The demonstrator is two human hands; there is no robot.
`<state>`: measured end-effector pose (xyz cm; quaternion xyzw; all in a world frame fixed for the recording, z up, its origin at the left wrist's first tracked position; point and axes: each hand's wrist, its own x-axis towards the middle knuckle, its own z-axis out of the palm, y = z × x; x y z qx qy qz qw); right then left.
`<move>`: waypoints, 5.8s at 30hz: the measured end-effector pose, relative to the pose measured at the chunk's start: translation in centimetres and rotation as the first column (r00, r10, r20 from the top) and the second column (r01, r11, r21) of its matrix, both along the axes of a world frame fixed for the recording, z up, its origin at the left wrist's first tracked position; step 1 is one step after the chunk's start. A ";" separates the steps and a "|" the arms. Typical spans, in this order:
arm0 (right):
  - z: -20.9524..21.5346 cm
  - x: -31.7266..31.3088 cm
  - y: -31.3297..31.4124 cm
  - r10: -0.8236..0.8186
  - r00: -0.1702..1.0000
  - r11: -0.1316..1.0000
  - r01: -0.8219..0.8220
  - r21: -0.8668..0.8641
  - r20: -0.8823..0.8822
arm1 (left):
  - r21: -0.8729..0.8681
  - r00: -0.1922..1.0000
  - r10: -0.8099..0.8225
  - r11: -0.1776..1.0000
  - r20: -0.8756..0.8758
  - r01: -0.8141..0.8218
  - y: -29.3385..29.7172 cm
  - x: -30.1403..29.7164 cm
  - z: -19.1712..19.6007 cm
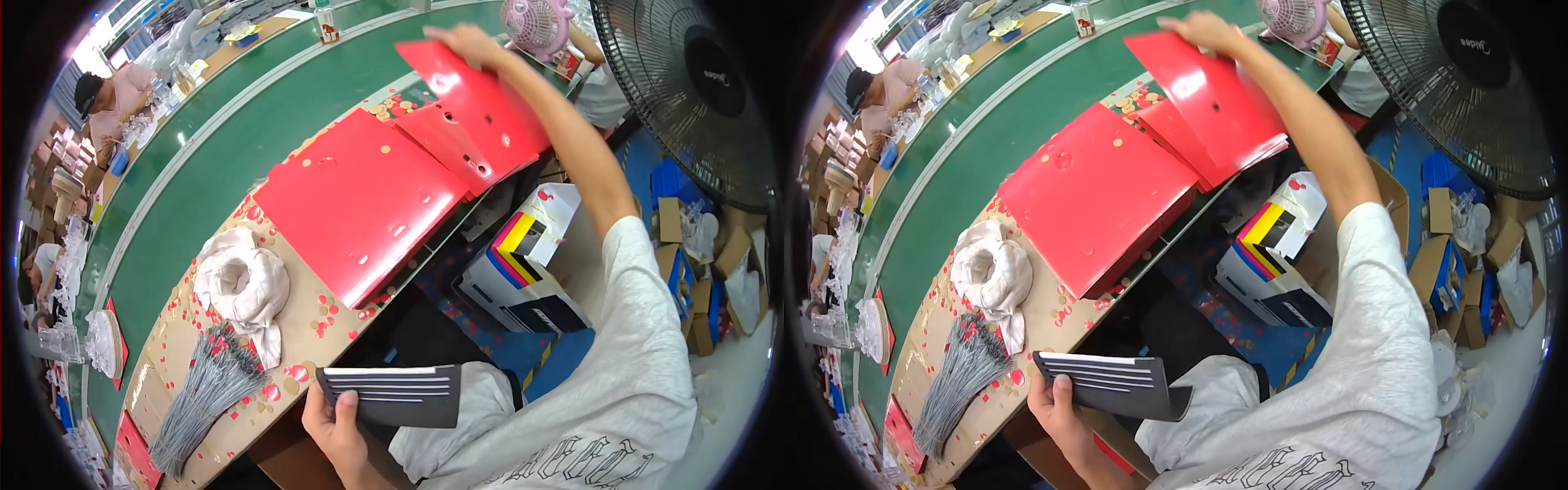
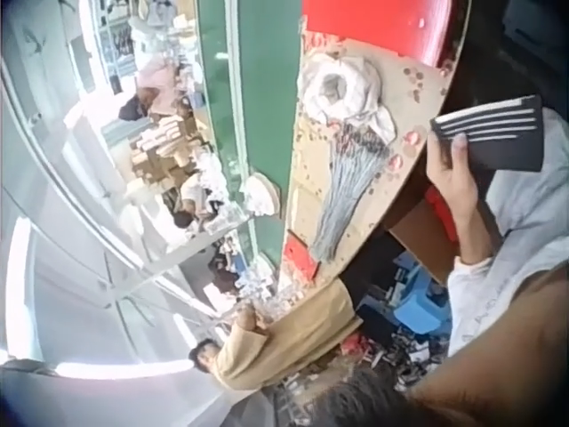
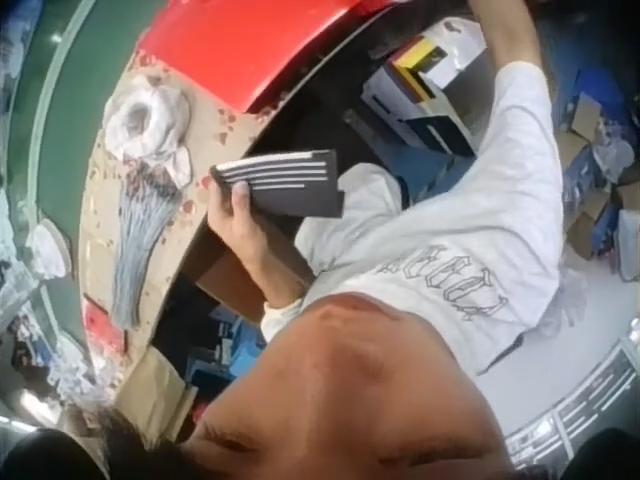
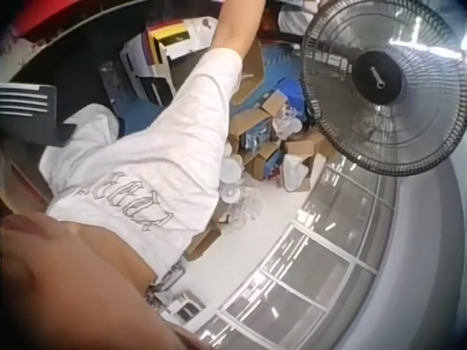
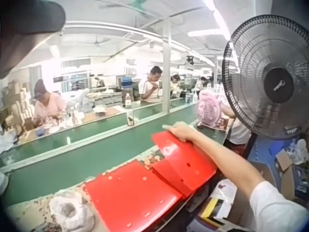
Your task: Assembling red folders by inserting grey components on a factory assembly line.
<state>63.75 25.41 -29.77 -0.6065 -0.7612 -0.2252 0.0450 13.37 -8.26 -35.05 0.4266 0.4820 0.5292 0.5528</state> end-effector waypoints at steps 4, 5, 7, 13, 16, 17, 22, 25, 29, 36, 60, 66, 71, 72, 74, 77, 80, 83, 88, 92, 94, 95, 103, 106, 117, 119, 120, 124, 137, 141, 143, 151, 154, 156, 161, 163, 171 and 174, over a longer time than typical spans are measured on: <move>-6.0 -4.0 -1.8 -0.446 0.786 0.860 0.244 -0.448 -0.428 | -0.034 0.997 -0.062 0.998 -0.043 0.061 0.4 -0.4 0.4; -7.1 -3.8 -1.8 -0.403 0.816 0.890 0.244 -0.384 -0.414 | -0.049 0.993 -0.104 0.994 -0.056 0.101 0.4 -0.3 0.5; -8.1 -5.5 -1.2 -0.328 0.855 0.935 0.234 -0.265 -0.402 | -0.057 0.989 -0.134 0.990 -0.069 0.130 0.8 -0.1 0.8; -9.6 -5.4 0.0 -0.024 0.815 0.999 0.036 0.009 -0.579 | -0.105 0.988 -0.147 0.984 -0.045 0.142 2.6 1.0 0.9; -6.4 -10.7 -2.6 0.432 0.704 0.900 -0.295 0.321 -0.564 | -0.080 0.987 -0.145 0.987 -0.065 0.140 3.9 1.1 0.3; -3.6 -13.8 -6.5 0.510 0.619 0.860 -0.396 0.323 -0.598 | -0.067 0.985 -0.142 0.988 -0.095 0.136 4.4 1.4 0.1; 0.6 -25.8 -21.2 0.711 0.315 0.451 -0.890 0.065 -0.628 | -0.045 0.982 -0.150 0.988 -0.117 0.146 5.3 1.4 -0.7; -0.7 -26.6 -24.3 0.716 0.289 0.359 -0.933 -0.020 -0.636 | 0.000 0.979 -0.098 0.995 -0.177 0.100 4.8 1.6 0.1; -1.5 -25.7 -25.1 0.643 0.267 0.414 -0.910 0.033 -0.718 | 0.025 0.992 -0.088 0.996 -0.091 0.091 5.0 1.0 1.5; -1.1 -26.9 -26.2 0.484 0.208 0.409 -0.912 0.010 -0.850 | 0.128 0.996 -0.026 0.991 -0.082 0.036 4.2 0.2 2.0; -2.3 -26.9 -27.7 0.367 0.180 0.495 -0.868 0.028 -0.913 | 0.144 0.998 -0.019 0.990 0.062 0.010 4.2 1.3 1.0; -1.0 -25.4 -23.5 0.323 0.170 0.485 -0.874 0.009 -0.931 | 0.105 0.967 -0.067 0.990 -0.244 0.095 5.2 0.9 -1.3; -2.7 -26.5 -16.0 0.453 0.427 0.641 -0.766 -0.047 -0.783 | 0.090 0.659 -0.191 0.926 -0.727 0.367 5.5 4.1 0.8; -3.0 -26.9 -15.3 0.382 0.475 0.644 -0.752 -0.140 -0.792 | 0.113 0.572 -0.144 0.914 -0.808 0.390 5.9 4.4 0.2; -3.3 -27.2 -14.5 0.294 0.558 0.638 -0.719 -0.275 -0.776 | 0.120 0.533 -0.120 0.911 -0.838 0.395 6.3 5.0 -0.4; -3.1 -27.4 -14.1 0.233 0.604 0.626 -0.693 -0.358 -0.762 | 0.114 0.527 -0.131 0.906 -0.840 0.408 6.6 5.1 -0.5; -2.9 -27.6 -14.1 0.255 0.619 0.634 -0.687 -0.355 -0.743 | 0.133 0.567 -0.161 0.887 -0.808 0.442 6.4 4.8 -0.2; -3.7 -27.6 -14.0 0.349 0.597 0.671 -0.697 -0.252 -0.722 | 0.126 0.607 -0.152 0.912 -0.780 0.391 6.4 5.0 -0.1; -4.3 -27.7 -14.1 0.354 0.511 0.790 -0.611 -0.042 -0.784 | 0.228 0.327 0.085 0.873 -0.941 0.431 6.2 5.5 -1.4; -6.7 -24.5 -11.6 0.485 0.696 0.847 -0.525 0.086 -0.529 | 0.185 0.293 0.061 0.891 -0.954 0.415 6.2 6.0 -0.8; -6.8 -24.6 -11.4 0.504 0.732 0.852 -0.509 0.125 -0.458 | 0.206 0.297 0.084 0.890 -0.951 0.407 6.2 5.9 -1.1; -7.0 -24.7 -11.4 0.480 0.753 0.866 -0.490 0.105 -0.450 | 0.226 0.299 0.107 0.888 -0.948 0.400 6.2 5.9 -1.3; -6.4 -24.9 -7.8 0.402 0.837 0.906 -0.423 0.026 -0.372 | 0.292 0.311 0.176 0.877 -0.934 0.382 6.1 6.2 -1.7; -6.5 -24.9 -7.2 0.408 0.825 0.903 -0.428 0.039 -0.391 | 0.312 0.304 0.202 0.873 -0.931 0.375 6.2 6.3 -2.0; -5.2 -24.1 -1.6 0.295 0.675 0.827 -0.535 -0.173 -0.676 | 0.333 0.250 0.253 0.868 -0.935 0.368 6.0 6.8 -1.8; -4.0 -23.7 -1.7 0.336 0.668 0.816 -0.558 -0.148 -0.663 | 0.296 0.293 0.197 0.891 -0.935 0.345 6.0 7.0 -2.0; -3.0 -23.5 -2.0 0.364 0.667 0.809 -0.572 -0.133 -0.650 | 0.297 0.306 0.192 0.889 -0.933 0.349 6.1 7.3 -2.1; 0.3 -24.5 -3.7 0.277 0.686 0.803 -0.550 -0.230 -0.673 | 0.323 0.292 0.227 0.882 -0.929 0.343 6.0 7.2 -2.3; 2.6 -25.3 -5.3 0.427 0.683 0.836 -0.548 -0.029 -0.592 | 0.519 0.403 0.369 0.768 -0.837 0.376 6.3 6.4 -3.9; 4.5 -25.4 -7.2 0.637 0.657 0.770 -0.560 0.305 -0.403 | 0.746 0.686 0.411 0.597 -0.600 0.295 4.6 5.4 -2.6; 6.6 -24.7 -7.4 0.781 0.542 0.612 -0.565 0.554 -0.310 | 0.751 0.716 0.398 0.606 -0.573 0.263 3.5 5.2 -1.3; 3.6 -1.1 -1.1 -0.150 0.656 0.989 0.100 -0.112 -0.740 | 0.606 0.860 0.232 0.788 -0.453 0.107 1.9 3.5 -0.9; -3.8 0.0 -2.1 -0.219 0.750 0.976 0.178 -0.129 -0.624 | 0.441 0.847 0.209 0.897 -0.488 0.033 1.9 3.3 -0.4; -6.8 -0.8 -3.1 -0.316 0.725 0.944 0.172 -0.283 -0.612 | 0.407 0.849 0.198 0.913 -0.490 0.023 2.5 3.7 0.0; -9.6 -5.4 -2.9 -0.346 0.719 0.911 0.106 -0.398 -0.603 | 0.335 0.858 0.177 0.942 -0.482 -0.006 3.4 3.5 -0.1; -11.1 -1.8 -2.1 -0.177 0.781 0.984 0.120 -0.133 -0.599 | 0.336 0.870 0.152 0.942 -0.469 0.016 4.0 4.2 0.3; -2.6 -19.4 -17.1 0.561 0.498 0.762 -0.622 0.178 -0.661 | 0.306 0.836 0.207 0.951 -0.509 -0.049 5.9 3.6 0.0; -1.7 -24.5 -24.2 0.521 0.314 0.574 -0.817 0.053 -0.793 | 0.270 0.847 0.165 0.963 -0.505 -0.027 5.9 3.4 0.3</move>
